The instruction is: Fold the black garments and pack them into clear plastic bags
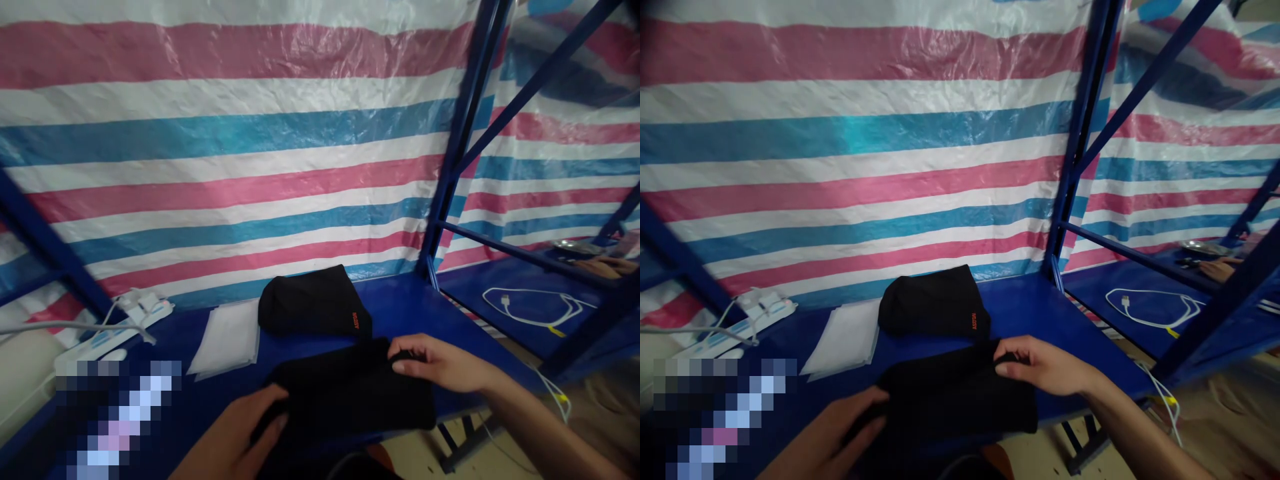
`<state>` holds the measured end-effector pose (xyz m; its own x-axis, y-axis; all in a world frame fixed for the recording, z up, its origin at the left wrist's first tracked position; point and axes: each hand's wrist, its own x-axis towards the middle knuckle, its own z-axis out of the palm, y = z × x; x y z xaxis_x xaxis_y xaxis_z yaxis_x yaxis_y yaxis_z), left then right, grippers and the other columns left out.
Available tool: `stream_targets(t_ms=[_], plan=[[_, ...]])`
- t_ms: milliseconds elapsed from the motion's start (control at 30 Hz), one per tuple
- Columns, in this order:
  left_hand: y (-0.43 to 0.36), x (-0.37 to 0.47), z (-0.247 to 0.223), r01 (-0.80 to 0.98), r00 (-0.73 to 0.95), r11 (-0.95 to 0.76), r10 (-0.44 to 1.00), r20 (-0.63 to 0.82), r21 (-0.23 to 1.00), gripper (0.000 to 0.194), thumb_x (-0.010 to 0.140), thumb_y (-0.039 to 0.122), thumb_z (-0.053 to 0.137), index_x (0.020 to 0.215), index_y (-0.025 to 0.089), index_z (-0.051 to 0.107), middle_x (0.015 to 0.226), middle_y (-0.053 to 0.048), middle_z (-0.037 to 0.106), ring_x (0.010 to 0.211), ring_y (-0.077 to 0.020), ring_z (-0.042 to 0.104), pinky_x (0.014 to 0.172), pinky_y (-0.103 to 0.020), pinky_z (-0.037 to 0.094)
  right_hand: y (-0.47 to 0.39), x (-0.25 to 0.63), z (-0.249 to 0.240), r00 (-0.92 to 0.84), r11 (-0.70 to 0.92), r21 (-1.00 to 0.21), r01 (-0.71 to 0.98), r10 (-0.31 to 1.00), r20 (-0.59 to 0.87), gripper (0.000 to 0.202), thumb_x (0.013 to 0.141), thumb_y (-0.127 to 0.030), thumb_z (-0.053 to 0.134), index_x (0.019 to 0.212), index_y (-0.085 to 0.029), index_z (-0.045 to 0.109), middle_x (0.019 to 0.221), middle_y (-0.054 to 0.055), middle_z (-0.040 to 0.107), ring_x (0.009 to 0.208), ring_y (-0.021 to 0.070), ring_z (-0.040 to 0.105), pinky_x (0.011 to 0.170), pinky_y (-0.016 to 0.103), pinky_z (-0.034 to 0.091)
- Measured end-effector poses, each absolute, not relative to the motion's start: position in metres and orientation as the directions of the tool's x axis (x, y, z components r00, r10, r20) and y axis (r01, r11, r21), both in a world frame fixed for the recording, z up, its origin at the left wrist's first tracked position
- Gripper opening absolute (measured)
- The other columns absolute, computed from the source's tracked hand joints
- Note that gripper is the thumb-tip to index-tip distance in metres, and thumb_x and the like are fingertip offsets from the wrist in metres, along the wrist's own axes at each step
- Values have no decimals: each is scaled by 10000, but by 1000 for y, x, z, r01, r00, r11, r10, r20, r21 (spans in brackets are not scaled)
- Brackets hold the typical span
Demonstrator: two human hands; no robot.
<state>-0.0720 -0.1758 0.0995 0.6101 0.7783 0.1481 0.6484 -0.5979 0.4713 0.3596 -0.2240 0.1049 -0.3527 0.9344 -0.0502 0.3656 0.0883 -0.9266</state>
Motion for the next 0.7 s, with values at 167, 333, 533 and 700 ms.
stream_targets(t_ms=[167, 333, 533, 700], plan=[[-118, -7, 113, 699, 604, -601, 786, 129, 387, 262, 1042, 357, 470, 1138, 252, 691, 1088, -62, 757, 1014, -276, 726, 901, -395, 567, -188, 363, 74, -172, 170, -844, 508, 981, 94, 335, 1033, -510, 578, 993, -198, 693, 878, 27, 700, 790, 194, 634, 712, 293, 470], [-89, 16, 89, 735, 593, -570, 803, 59, 369, 169, 968, 272, 530, 1060, 211, 658, 1157, -90, 708, 1048, -267, 699, 891, -376, 530, -172, 358, 37, 27, 121, -501, 857, 960, 278, 165, 980, -364, 663, 1009, -204, 692, 1014, 72, 685, 853, 228, 661, 784, 341, 492], [-102, 10, 79, 809, 482, -472, 874, 64, 350, 130, 945, 247, 625, 1061, 227, 570, 1068, -49, 702, 910, -249, 712, 783, -351, 511, -188, 326, 43, 72, 133, -472, 872, 918, 391, 177, 969, -278, 670, 1138, -231, 698, 1078, 86, 661, 952, 261, 660, 802, 354, 521], [-135, 3, 85, 733, 606, -647, 761, 231, 210, 76, 977, 175, 595, 996, 222, 653, 1190, -75, 688, 1035, -271, 703, 947, -424, 536, -216, 266, 59, -169, 304, -648, 698, 950, 264, 438, 1024, -431, 646, 1442, -298, 639, 1156, 73, 679, 926, 216, 695, 832, 317, 540]])
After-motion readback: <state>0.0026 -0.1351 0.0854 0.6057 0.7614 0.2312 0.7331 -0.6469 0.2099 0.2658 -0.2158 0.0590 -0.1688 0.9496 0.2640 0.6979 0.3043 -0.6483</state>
